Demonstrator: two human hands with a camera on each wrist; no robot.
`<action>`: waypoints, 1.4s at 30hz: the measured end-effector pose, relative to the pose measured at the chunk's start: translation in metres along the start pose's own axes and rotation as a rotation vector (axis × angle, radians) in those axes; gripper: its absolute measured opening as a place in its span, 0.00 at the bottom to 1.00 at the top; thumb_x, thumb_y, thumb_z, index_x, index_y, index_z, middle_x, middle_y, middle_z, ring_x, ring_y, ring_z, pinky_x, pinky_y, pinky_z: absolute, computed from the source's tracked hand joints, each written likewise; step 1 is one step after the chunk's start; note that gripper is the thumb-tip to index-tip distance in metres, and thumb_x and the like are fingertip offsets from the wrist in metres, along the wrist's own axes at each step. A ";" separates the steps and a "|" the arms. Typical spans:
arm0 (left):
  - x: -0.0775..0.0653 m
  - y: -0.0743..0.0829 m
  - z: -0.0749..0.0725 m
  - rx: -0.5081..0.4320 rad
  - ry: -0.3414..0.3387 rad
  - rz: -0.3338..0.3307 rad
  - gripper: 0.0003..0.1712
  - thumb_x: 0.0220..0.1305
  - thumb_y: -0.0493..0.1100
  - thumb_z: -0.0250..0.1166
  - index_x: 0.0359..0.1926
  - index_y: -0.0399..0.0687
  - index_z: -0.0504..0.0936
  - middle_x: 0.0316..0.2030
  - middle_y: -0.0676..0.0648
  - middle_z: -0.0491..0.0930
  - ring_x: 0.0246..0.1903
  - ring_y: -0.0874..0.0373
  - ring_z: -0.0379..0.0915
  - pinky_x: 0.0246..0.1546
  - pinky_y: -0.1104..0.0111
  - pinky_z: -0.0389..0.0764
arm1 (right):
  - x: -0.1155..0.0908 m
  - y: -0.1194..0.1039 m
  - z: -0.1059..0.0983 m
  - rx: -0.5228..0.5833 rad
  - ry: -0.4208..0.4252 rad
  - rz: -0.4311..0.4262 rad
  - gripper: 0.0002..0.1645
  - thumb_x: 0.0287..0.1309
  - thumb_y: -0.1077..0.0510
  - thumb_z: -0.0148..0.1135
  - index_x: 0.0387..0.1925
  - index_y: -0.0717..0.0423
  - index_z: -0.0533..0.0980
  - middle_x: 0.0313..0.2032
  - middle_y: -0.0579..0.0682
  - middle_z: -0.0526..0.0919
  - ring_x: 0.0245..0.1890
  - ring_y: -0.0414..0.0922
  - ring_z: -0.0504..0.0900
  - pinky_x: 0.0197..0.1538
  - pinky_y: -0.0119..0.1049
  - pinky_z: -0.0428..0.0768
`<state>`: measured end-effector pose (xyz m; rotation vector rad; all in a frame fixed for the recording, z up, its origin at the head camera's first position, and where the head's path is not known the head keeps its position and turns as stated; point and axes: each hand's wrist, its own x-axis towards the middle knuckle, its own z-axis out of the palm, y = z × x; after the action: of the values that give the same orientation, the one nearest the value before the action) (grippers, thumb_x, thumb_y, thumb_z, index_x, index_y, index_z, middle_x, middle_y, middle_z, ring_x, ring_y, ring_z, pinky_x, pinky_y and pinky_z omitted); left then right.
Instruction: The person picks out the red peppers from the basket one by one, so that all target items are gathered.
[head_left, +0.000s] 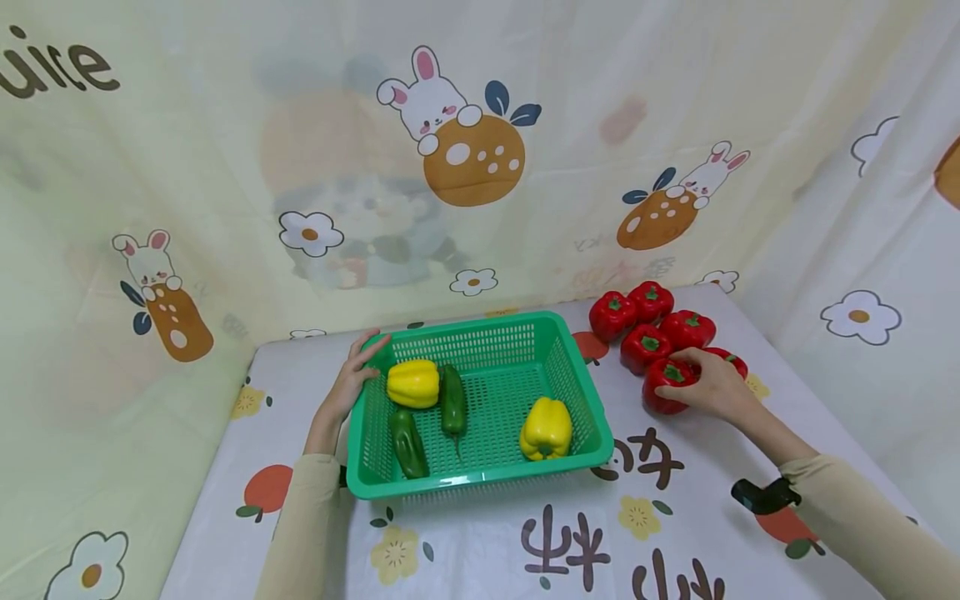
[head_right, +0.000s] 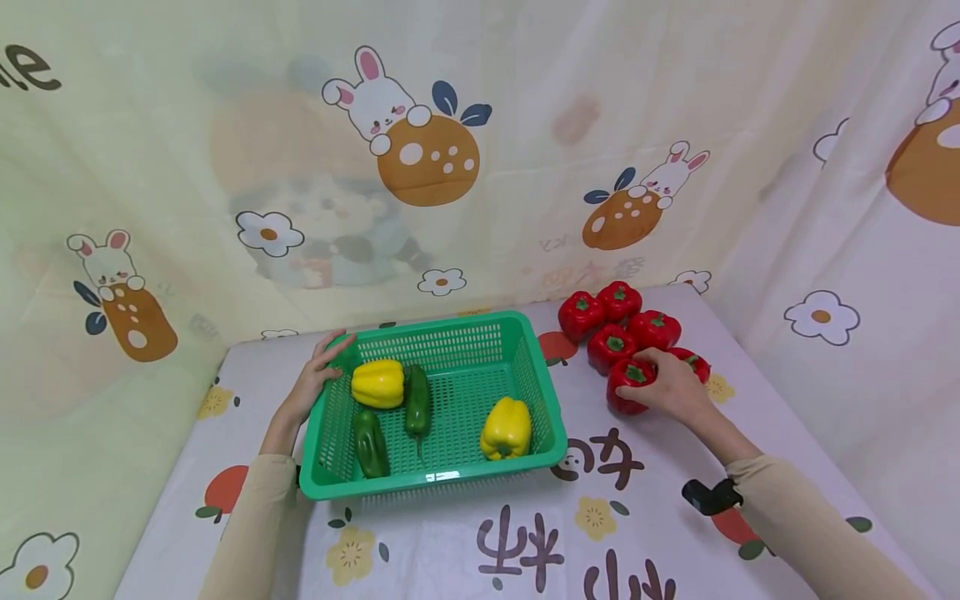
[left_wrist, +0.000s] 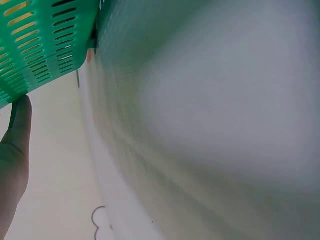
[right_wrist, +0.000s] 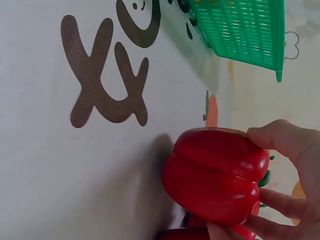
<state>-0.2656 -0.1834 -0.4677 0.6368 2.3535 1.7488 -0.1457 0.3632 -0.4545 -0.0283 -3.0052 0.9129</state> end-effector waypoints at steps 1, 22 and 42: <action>0.000 0.000 0.000 0.002 0.000 -0.001 0.33 0.64 0.23 0.47 0.71 0.30 0.61 0.75 0.32 0.41 0.74 0.36 0.30 0.67 0.37 0.40 | 0.000 0.000 0.001 0.000 0.004 0.003 0.45 0.49 0.48 0.74 0.62 0.71 0.67 0.56 0.73 0.70 0.55 0.69 0.67 0.41 0.57 0.82; -0.001 0.003 0.001 -0.005 0.005 -0.005 0.32 0.64 0.23 0.46 0.71 0.29 0.61 0.75 0.31 0.40 0.74 0.36 0.30 0.68 0.38 0.39 | -0.003 0.000 0.020 -0.099 0.124 -0.004 0.45 0.46 0.48 0.76 0.59 0.69 0.69 0.50 0.69 0.75 0.49 0.64 0.73 0.38 0.58 0.82; -0.001 0.006 0.000 -0.008 0.002 -0.013 0.33 0.63 0.22 0.48 0.71 0.28 0.60 0.75 0.32 0.41 0.74 0.36 0.30 0.67 0.37 0.40 | -0.006 -0.006 0.025 -0.233 0.148 0.002 0.44 0.45 0.45 0.75 0.56 0.69 0.71 0.45 0.70 0.75 0.41 0.63 0.77 0.32 0.55 0.82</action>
<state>-0.2630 -0.1823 -0.4626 0.6177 2.3453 1.7542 -0.1404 0.3440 -0.4715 -0.0937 -2.9536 0.5307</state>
